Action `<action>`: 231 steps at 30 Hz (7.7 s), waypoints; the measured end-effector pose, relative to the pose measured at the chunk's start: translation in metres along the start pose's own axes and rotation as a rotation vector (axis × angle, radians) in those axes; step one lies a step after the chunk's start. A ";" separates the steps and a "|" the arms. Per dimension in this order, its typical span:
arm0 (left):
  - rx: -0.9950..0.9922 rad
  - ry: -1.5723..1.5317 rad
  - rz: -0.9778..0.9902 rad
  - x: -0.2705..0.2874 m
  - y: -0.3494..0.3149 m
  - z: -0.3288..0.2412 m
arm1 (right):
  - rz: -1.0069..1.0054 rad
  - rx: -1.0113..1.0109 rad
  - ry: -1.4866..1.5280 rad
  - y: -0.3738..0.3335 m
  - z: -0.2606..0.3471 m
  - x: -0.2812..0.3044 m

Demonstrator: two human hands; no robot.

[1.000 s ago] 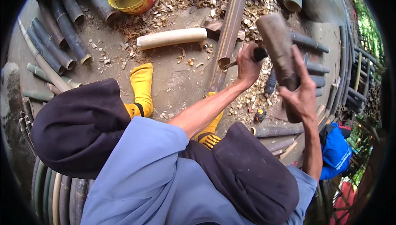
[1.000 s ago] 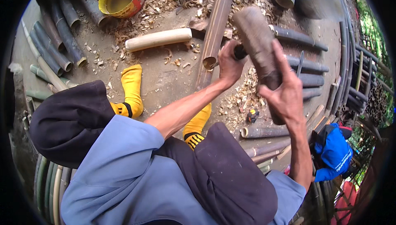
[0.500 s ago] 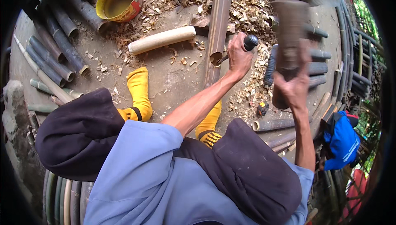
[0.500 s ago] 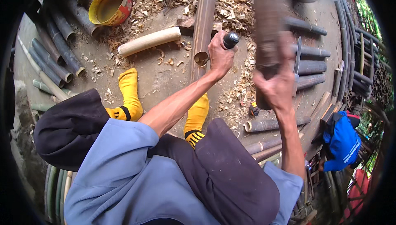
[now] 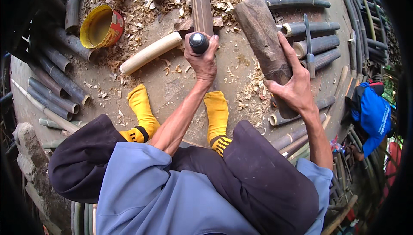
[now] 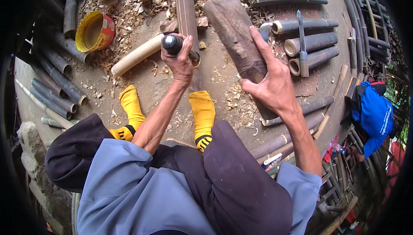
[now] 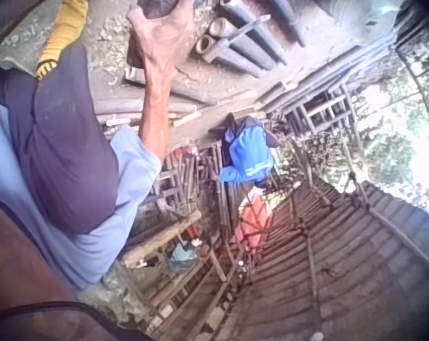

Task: The person uses a wooden mallet and a small blade to carve a hole in a bamboo pole, then cleans the edges of the hole with a tool and inserts a smaller bamboo cylinder into the opening.

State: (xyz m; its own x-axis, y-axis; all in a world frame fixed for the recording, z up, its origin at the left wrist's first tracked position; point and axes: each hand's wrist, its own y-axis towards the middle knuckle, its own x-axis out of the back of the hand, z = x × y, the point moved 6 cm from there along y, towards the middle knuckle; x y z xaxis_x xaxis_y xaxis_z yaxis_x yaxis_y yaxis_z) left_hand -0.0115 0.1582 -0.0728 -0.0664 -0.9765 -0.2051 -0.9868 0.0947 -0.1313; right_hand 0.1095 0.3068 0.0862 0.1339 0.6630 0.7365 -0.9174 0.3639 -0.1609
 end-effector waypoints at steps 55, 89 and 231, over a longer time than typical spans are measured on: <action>0.156 -0.007 0.506 0.028 0.031 -0.011 | -0.083 0.062 0.209 -0.028 -0.018 -0.024; -0.470 0.443 0.282 -0.014 -0.088 -0.005 | -0.203 0.084 0.201 -0.104 -0.027 -0.053; 0.027 1.083 0.508 0.207 0.131 -0.061 | -0.350 -0.130 1.182 0.090 0.017 -0.107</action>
State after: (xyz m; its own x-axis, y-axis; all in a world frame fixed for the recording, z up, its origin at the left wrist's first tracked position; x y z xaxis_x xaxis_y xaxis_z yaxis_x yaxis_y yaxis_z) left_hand -0.1635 -0.0433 -0.0736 -0.5506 -0.4809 0.6823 -0.8091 0.5085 -0.2945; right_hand 0.0060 0.2574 0.0042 0.6816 0.6758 -0.2804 -0.7295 0.6574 -0.1889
